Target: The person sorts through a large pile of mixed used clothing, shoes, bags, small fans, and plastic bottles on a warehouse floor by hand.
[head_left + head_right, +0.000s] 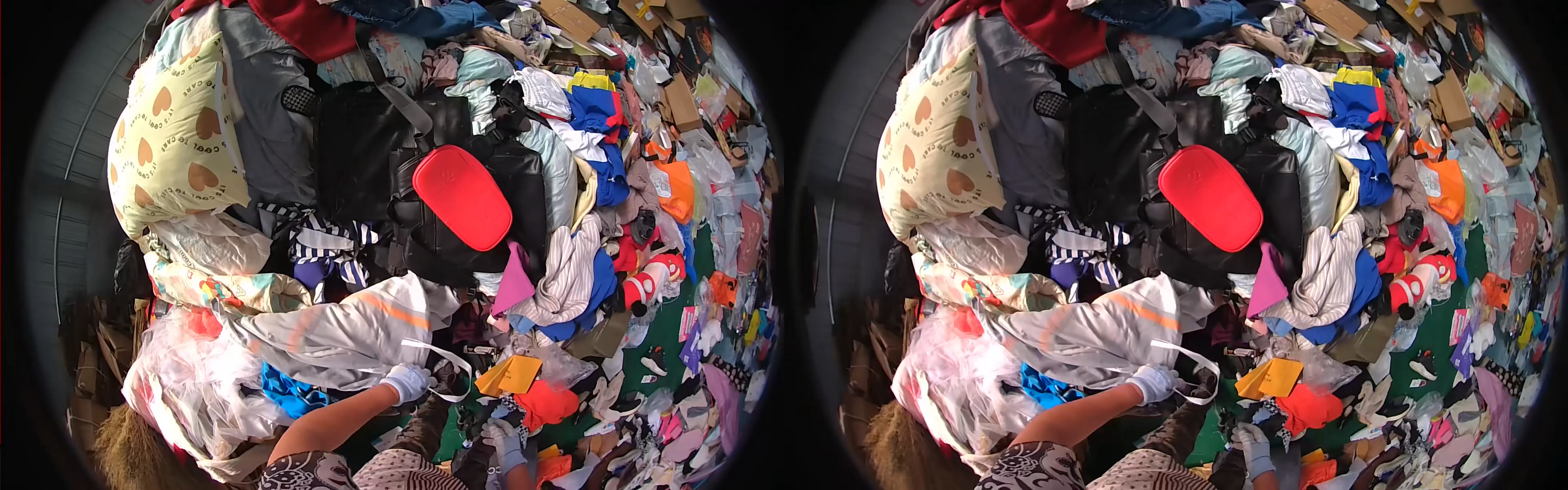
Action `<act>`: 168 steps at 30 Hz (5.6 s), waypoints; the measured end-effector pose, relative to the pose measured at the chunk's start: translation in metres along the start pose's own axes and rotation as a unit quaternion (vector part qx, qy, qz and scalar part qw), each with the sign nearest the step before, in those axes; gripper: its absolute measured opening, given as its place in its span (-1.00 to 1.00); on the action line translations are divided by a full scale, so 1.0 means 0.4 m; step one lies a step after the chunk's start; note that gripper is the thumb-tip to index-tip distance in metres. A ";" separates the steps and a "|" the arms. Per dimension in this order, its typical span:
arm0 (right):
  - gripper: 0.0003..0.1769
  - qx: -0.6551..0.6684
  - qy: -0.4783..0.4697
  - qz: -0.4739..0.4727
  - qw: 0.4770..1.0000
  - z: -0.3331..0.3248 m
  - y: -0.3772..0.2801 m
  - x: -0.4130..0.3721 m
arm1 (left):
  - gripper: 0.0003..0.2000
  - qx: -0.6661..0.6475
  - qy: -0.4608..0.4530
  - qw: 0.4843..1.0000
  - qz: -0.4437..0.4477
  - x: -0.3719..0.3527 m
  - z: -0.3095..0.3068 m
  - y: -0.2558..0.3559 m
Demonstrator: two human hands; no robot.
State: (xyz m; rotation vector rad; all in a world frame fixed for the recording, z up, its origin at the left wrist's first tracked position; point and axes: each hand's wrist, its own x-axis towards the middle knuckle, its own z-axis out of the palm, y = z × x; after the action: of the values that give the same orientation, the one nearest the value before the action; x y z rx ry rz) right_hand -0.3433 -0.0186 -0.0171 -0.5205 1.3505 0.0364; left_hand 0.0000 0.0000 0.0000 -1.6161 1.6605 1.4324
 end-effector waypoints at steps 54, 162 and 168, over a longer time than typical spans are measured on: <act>-0.16 -0.024 0.229 -0.386 0.893 0.197 -0.616 -0.177 | -0.75 -0.103 0.298 0.940 0.130 -0.113 -0.095 0.428; -0.74 -0.900 0.075 -0.286 0.319 -0.294 -0.456 0.660 | -0.31 -0.087 -0.046 0.918 -0.383 0.098 0.429 0.411; -0.65 -0.385 0.204 -0.422 0.795 -0.582 -0.505 0.257 | -0.31 -0.092 -0.030 0.917 -0.387 0.111 0.386 0.420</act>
State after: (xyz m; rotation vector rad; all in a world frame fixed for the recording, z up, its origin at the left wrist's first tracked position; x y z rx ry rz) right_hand -0.4681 -0.3131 -0.0737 -1.8886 1.3698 -0.2899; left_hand -0.2168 0.0763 -0.0343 -1.9815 0.6951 1.1997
